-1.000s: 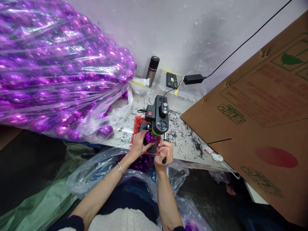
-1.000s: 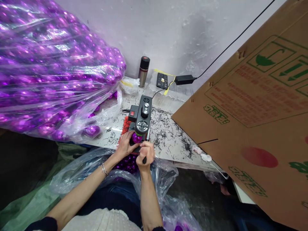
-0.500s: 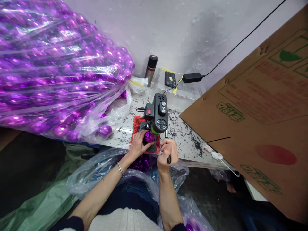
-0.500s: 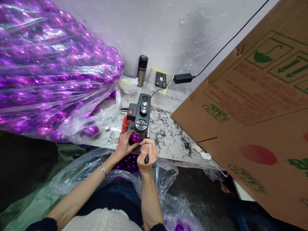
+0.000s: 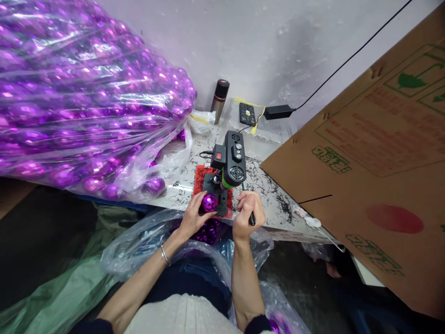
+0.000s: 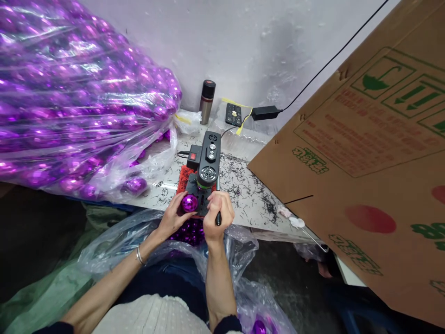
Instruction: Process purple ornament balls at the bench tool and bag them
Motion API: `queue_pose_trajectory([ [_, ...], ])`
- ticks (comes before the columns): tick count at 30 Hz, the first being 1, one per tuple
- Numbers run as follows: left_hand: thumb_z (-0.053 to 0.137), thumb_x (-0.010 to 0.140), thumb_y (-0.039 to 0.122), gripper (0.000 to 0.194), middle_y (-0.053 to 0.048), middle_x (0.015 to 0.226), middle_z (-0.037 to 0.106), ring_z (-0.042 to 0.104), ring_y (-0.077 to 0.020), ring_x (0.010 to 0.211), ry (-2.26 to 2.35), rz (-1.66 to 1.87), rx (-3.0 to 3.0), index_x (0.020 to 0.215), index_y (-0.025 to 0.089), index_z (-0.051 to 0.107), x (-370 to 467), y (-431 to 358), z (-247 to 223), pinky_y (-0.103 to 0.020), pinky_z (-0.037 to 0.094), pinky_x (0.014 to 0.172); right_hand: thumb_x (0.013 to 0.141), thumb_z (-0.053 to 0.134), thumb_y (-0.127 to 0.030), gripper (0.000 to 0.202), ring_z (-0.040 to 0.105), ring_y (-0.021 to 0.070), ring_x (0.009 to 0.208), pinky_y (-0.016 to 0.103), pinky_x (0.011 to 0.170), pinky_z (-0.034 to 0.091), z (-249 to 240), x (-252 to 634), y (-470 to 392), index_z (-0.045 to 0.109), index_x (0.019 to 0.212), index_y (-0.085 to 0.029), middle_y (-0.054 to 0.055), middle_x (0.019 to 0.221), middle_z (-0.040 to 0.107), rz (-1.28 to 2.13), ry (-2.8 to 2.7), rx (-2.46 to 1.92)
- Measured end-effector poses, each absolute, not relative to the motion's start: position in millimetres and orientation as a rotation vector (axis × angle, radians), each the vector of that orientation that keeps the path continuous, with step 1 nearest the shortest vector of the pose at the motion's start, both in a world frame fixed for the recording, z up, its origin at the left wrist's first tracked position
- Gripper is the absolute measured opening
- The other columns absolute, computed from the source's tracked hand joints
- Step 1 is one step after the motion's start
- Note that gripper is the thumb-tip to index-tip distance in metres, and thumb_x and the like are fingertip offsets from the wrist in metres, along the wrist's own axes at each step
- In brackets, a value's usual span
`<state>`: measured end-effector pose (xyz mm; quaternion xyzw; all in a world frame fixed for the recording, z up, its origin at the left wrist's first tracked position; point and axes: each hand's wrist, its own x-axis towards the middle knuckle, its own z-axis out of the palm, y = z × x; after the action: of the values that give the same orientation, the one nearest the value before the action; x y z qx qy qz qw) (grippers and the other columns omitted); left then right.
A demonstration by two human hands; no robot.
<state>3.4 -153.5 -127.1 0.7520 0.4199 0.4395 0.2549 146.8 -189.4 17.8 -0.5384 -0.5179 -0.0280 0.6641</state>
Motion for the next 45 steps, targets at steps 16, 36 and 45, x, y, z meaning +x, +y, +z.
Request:
queue_pose_trajectory([
  [16, 0.058, 0.112, 0.037, 0.035, -0.013, 0.125, 0.083, 0.08, -0.0279, 0.114, 1.2, 1.18, 2.33, 0.141, 0.022, 0.071, -64, -169, -95, -0.045, 0.065, 0.103, 0.111, 0.052, -0.032, 0.047, 0.059, 0.0137, 0.063, 0.03, 0.06, 0.042, 6, 153, -187, 0.054, 0.065, -0.023, -0.003, 0.064, 0.055, -0.113, -1.156, -1.156],
  [36, 0.051, 0.085, -0.006, 0.082, -0.029, 0.172, 0.047, 0.045, -0.0409, 0.163, 1.83, 0.305, 2.283, 0.166, 0.006, 0.048, -104, 39, -7, -0.06, 0.044, 0.129, 0.11, 0.049, -0.019, 0.045, 0.061, 0.0137, 0.067, 0.03, 0.064, 0.043, 3, 148, -186, 0.051, 0.066, -0.023, -0.004, 0.062, 0.053, -0.16, -1.2, -1.104],
  [45, 0.037, 0.096, 0.002, 0.075, -0.031, 0.167, 0.053, 0.062, -0.0404, 0.146, 2.096, 0.376, 2.387, 0.171, 0.003, 0.037, -109, 52, 58, -0.055, 0.052, 0.121, 0.109, 0.048, -0.016, 0.042, 0.061, 0.0139, 0.067, 0.03, 0.063, 0.042, 1, 147, -186, 0.051, 0.068, -0.023, -0.005, 0.061, 0.05, -0.163, -1.204, -1.09],
])
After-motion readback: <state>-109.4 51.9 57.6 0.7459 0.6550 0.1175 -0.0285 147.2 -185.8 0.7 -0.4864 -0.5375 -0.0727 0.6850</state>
